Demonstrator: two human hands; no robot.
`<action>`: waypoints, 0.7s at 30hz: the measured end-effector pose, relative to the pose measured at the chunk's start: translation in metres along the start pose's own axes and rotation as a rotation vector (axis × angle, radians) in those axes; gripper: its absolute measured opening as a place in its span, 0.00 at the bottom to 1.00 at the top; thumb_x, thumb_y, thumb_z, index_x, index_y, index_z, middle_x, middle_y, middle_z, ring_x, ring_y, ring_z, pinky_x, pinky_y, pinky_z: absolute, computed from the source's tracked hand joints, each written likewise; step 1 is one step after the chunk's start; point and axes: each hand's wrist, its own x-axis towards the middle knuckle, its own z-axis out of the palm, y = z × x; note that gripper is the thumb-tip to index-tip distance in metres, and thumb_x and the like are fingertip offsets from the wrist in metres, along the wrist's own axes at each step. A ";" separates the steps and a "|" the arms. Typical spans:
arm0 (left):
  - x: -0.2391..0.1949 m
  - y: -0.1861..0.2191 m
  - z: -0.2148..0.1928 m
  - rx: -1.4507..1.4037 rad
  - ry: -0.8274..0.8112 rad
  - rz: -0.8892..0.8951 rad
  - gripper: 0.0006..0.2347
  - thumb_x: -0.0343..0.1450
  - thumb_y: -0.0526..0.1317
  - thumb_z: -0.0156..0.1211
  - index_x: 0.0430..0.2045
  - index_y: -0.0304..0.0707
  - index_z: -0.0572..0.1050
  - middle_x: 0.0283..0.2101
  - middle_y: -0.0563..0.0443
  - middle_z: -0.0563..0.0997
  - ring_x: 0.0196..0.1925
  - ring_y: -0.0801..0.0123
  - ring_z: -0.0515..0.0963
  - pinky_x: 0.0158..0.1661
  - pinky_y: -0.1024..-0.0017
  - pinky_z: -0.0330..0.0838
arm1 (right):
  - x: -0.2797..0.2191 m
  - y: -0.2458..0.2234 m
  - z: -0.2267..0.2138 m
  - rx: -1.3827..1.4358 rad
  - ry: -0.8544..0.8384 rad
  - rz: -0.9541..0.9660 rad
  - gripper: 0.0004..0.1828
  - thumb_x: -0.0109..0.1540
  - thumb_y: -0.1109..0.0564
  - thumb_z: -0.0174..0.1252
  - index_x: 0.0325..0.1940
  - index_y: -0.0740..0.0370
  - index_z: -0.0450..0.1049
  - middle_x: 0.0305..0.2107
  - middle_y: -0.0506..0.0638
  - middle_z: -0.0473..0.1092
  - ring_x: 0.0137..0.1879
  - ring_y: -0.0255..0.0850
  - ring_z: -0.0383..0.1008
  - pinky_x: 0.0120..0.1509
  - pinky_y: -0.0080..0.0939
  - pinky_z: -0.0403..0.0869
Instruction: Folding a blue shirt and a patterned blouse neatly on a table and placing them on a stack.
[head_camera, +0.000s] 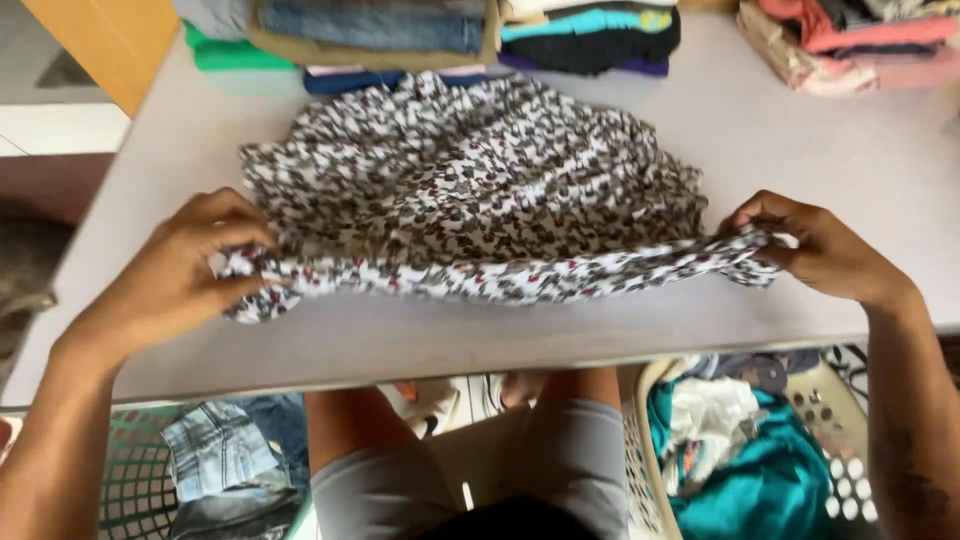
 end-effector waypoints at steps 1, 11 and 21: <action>-0.009 -0.006 0.011 0.114 -0.047 0.025 0.13 0.55 0.38 0.77 0.30 0.42 0.82 0.54 0.50 0.74 0.64 0.54 0.67 0.64 0.55 0.58 | -0.009 0.003 0.005 -0.058 -0.022 0.015 0.23 0.60 0.71 0.54 0.59 0.61 0.73 0.53 0.51 0.75 0.60 0.42 0.74 0.64 0.44 0.69; -0.007 -0.001 0.050 0.082 -0.081 0.306 0.17 0.51 0.24 0.71 0.27 0.36 0.70 0.54 0.53 0.83 0.58 0.62 0.82 0.56 0.62 0.76 | -0.062 -0.013 0.035 -0.225 0.133 0.415 0.33 0.60 0.42 0.61 0.66 0.57 0.68 0.50 0.57 0.76 0.51 0.50 0.77 0.53 0.52 0.74; 0.036 -0.032 0.017 -0.150 0.358 -0.013 0.12 0.80 0.20 0.47 0.54 0.29 0.73 0.55 0.44 0.76 0.60 0.62 0.72 0.64 0.70 0.60 | 0.014 0.075 0.004 1.092 0.290 -0.028 0.18 0.64 0.74 0.42 0.42 0.51 0.67 0.47 0.55 0.72 0.57 0.51 0.74 0.62 0.61 0.79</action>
